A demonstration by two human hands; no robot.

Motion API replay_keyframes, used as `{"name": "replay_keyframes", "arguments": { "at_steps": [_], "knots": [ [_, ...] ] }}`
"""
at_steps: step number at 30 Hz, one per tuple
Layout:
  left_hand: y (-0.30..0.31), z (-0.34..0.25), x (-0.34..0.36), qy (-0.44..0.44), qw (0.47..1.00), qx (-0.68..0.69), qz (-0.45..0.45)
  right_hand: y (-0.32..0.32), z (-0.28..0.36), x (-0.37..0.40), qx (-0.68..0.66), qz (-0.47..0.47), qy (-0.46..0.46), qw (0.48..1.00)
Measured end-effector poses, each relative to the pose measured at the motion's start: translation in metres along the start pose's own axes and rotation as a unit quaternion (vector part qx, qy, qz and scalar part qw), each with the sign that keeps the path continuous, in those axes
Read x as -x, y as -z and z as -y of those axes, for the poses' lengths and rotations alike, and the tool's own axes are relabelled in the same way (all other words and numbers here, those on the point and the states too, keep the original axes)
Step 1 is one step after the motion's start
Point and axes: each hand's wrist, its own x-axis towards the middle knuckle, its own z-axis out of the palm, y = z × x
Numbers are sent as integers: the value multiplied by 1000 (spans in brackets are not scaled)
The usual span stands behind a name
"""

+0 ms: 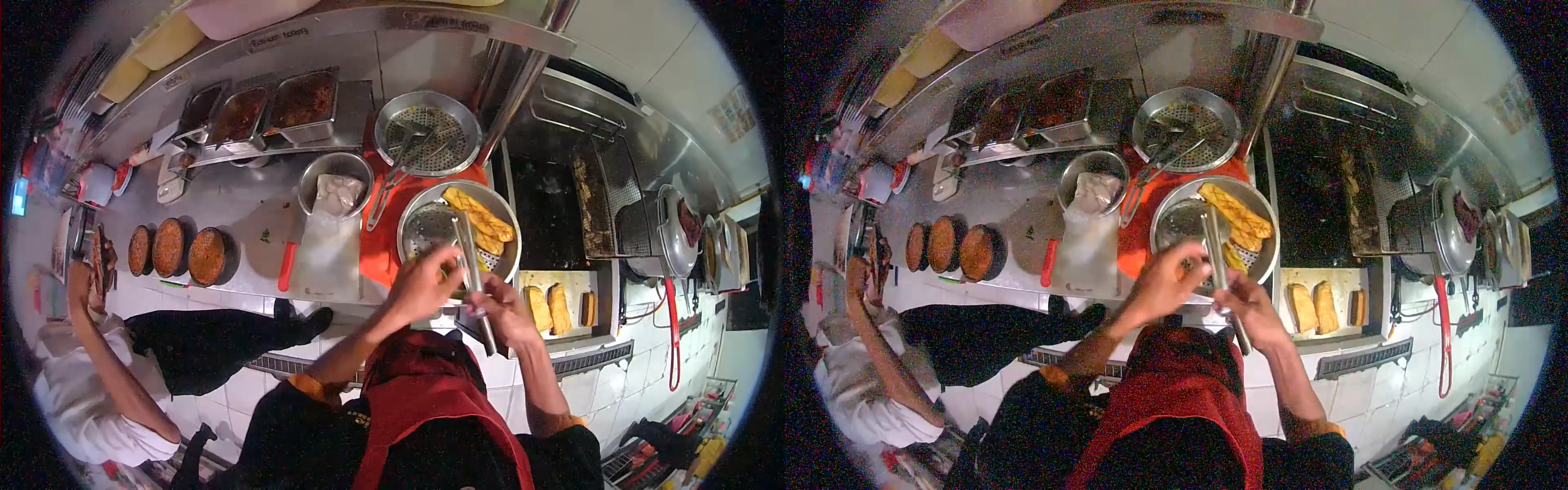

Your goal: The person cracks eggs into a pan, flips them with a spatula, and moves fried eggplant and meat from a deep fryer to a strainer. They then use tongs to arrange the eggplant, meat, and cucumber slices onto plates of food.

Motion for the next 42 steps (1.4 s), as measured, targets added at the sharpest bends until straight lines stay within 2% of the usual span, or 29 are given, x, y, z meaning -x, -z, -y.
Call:
{"name": "replay_keyframes", "arguments": {
  "at_steps": [1, 2, 3, 4, 5, 6, 7, 9, 10, 12, 13, 14, 15, 17, 19, 21, 22, 24, 26, 28, 30, 32, 33, 35, 36, 38, 39, 41, 42],
  "knots": [
    [10, 6, -17, -36, 998, 16, -47, 9, 3, -1, 24, -20, 15, 999],
    [24, 19, -39, -73, 992, 33, -92, 20, 3, -1, 149, -82, 66, 983],
    [38, 44, -65, -82, 986, -14, -142, 34, -1, -2, 268, -122, 163, 942],
    [56, 63, -92, -91, 976, -61, -190, 45, -7, -5, 380, -160, 256, 874],
    [80, 60, -112, 46, 991, 35, -123, 54, -10, -7, 381, -163, 259, 872],
    [100, 57, -130, 182, 974, 128, -51, 60, -13, -8, 431, -187, 273, 839],
    [110, 67, -146, 180, 974, 128, -49, 64, -19, -8, 478, -210, 285, 804],
    [117, 103, -172, 311, 913, 246, -93, 72, -33, -9, 477, -214, 277, 806],
    [119, 112, -180, 308, 914, 246, -93, 74, -40, -10, 475, -218, 268, 809],
    [119, 132, -194, 379, 881, 264, -105, 76, -49, -9, 500, -228, 281, 787],
    [122, 140, -196, 342, 886, 309, -55, 74, -52, -8, 504, -231, 254, 792],
    [119, 146, -203, 339, 888, 308, -52, 74, -51, -9, 508, -234, 226, 797],
    [116, 149, -207, 356, 881, 307, -57, 73, -50, -9, 491, -238, 204, 813],
    [112, 158, -218, 373, 874, 305, -60, 78, -55, -13, 488, -243, 214, 811],
    [111, 178, -234, 459, 827, 323, -22, 75, -50, -11, 486, -245, 225, 808],
    [113, 169, -229, 460, 832, 308, -41, 65, -34, -1, 519, -293, 277, 754],
    [114, 162, -227, 461, 836, 292, -62, 63, -28, 1, 518, -296, 278, 753],
    [115, 168, -230, 477, 832, 278, -48, 63, -24, 7, 530, -342, 257, 732],
    [116, 185, -233, 495, 828, 262, -29, 75, -29, 7, 512, -346, 260, 742],
    [113, 187, -236, 463, 857, 225, 27, 72, -16, 13, 494, -358, 256, 750],
    [113, 196, -240, 490, 847, 204, 30, 64, 3, 17, 451, -360, 237, 781],
    [111, 214, -245, 450, 859, 239, 53, 55, 20, 11, 434, -343, 272, 788],
    [112, 208, -242, 447, 860, 239, 52, 52, 26, 5, 434, -343, 274, 787],
    [111, 185, -230, 416, 871, 255, 55, 42, 37, -9, 383, -292, 280, 830],
    [110, 178, -229, 412, 873, 255, 55, 31, 42, -21, 328, -296, 273, 854],
    [108, 166, -225, 411, 871, 267, 21, 23, 54, -49, 449, -244, 299, 806],
    [108, 161, -223, 405, 867, 289, 12, 17, 57, -67, 450, -244, 302, 804],
    [113, 156, -221, 399, 857, 323, 34, 2, 59, -100, 361, -229, 310, 849],
    [115, 153, -222, 394, 846, 355, 58, -6, 65, -106, 361, -229, 313, 848]
  ]
}}
